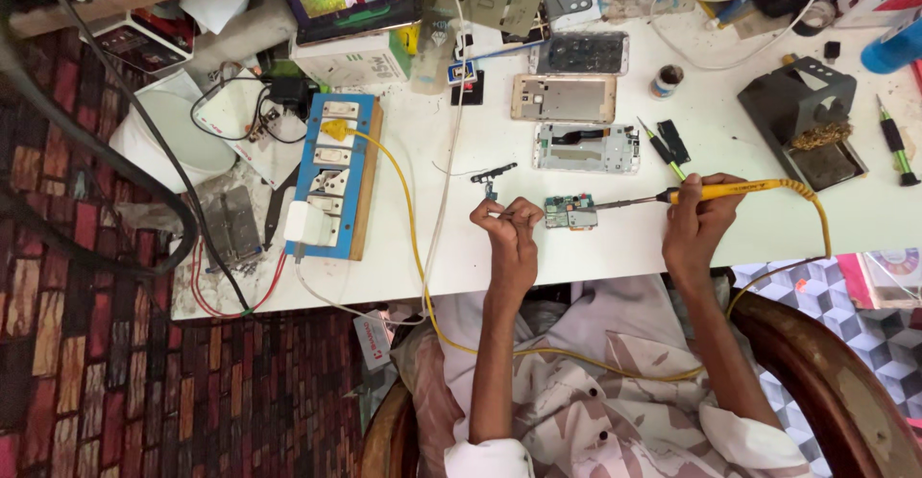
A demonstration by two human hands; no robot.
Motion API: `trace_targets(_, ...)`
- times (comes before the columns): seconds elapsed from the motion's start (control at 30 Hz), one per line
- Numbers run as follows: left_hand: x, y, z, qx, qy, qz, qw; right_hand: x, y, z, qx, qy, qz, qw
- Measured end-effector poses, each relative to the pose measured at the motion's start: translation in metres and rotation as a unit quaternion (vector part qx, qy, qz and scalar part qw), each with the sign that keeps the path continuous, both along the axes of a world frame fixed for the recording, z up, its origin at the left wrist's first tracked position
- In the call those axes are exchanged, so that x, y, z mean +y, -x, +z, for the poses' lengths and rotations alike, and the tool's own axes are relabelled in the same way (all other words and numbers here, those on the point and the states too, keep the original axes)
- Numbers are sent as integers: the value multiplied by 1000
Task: The person sits at a repair workbench and solders a disassembled phone motherboard, holding the board with one hand while applying a soldering iron to its components. Disassembled phone bodies, a screwdriver, and other repair tools remain on the bench around the work area.
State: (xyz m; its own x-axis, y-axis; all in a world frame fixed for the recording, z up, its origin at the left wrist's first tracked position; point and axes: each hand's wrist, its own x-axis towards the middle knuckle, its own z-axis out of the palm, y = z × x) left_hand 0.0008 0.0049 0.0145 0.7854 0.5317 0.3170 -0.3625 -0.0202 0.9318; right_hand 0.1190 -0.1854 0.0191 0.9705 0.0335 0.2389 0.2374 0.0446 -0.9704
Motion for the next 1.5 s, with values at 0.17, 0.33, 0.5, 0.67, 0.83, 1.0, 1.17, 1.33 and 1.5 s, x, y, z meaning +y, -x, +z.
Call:
trace_targets(0.17, -1, 0, 0, 8, -37, 17, 999, -1, -2, -3, 1, -4, -9, 1000)
trace_targets(0.33, -2, 0, -1, 5, -26, 16, 1000, -2, -2, -4, 6, -7, 6, 1000)
trace_targets(0.5, -2, 0, 0, 7, -33, 17, 999, -2, -3, -3, 12, 3, -4, 1000)
trace_targets(0.67, -2, 1, 4, 20, -42, 29, 999, -1, -3, -3, 14, -14, -4, 1000)
trace_targets(0.83, -2, 0, 6, 26, -40, 29, 998, -1, -3, -2, -5, 2, -6, 1000)
trace_targets(1.0, -2, 0, 5, 27, -22, 28, 999, -2, -3, -3, -3, 12, -15, 1000)
trace_targets(1.17, -1, -1, 3, 12, -12, 18, 1000, -2, -4, -4, -1, 7, -12, 1000)
trace_targets(1.33, -1, 0, 3, 15, -19, 21, 999, -3, -4, -6, 1, 13, -11, 1000)
trace_targets(1.5, -1, -1, 4, 7, 8, 17, 1000, -3, -6, -7, -15, 22, -15, 1000)
